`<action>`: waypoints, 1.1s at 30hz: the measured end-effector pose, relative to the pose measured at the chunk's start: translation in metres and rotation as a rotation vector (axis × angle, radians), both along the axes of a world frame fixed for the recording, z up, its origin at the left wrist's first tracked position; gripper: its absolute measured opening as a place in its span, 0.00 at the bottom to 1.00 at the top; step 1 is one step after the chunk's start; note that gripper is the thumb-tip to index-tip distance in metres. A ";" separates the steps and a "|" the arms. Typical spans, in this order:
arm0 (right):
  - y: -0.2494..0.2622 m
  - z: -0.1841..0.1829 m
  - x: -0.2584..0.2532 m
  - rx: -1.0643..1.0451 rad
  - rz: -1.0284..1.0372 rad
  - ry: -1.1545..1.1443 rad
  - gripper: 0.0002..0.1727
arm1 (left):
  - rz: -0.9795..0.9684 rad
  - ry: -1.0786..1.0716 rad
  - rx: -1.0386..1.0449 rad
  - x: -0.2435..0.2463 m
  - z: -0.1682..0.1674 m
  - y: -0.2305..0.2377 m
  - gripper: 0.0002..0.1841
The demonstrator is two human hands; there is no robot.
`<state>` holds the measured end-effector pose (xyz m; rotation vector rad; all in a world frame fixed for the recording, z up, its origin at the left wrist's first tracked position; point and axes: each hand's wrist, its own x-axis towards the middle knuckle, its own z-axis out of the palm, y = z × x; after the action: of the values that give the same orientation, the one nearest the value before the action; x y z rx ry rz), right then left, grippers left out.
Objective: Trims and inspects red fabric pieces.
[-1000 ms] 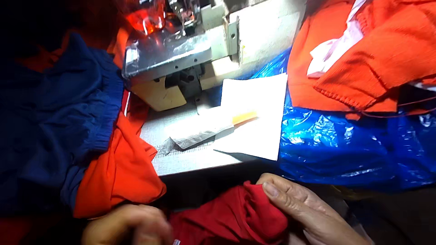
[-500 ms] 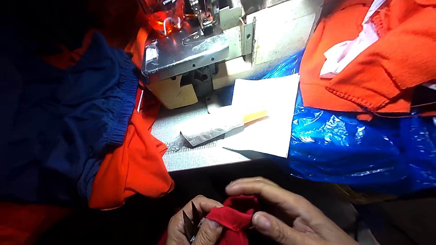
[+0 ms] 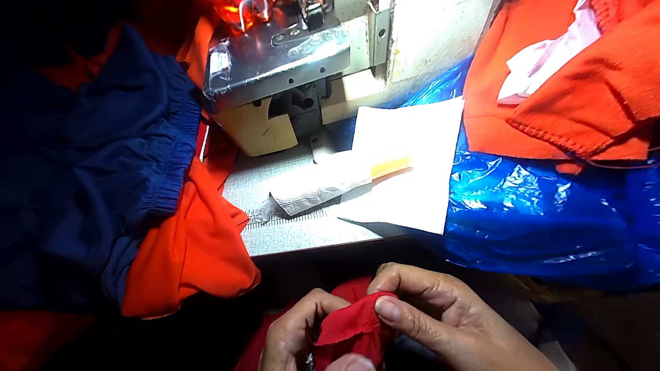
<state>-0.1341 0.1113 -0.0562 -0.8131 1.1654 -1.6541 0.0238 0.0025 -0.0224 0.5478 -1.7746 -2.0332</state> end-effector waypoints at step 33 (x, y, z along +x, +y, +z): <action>0.006 -0.013 0.006 -0.170 -0.370 1.041 0.07 | 0.265 -0.056 0.096 -0.011 -0.002 0.013 0.09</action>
<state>-0.1280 0.1172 -0.0694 -1.7658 1.9751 -1.6398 0.0132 0.0158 -0.0243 0.8296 -1.5464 -1.9414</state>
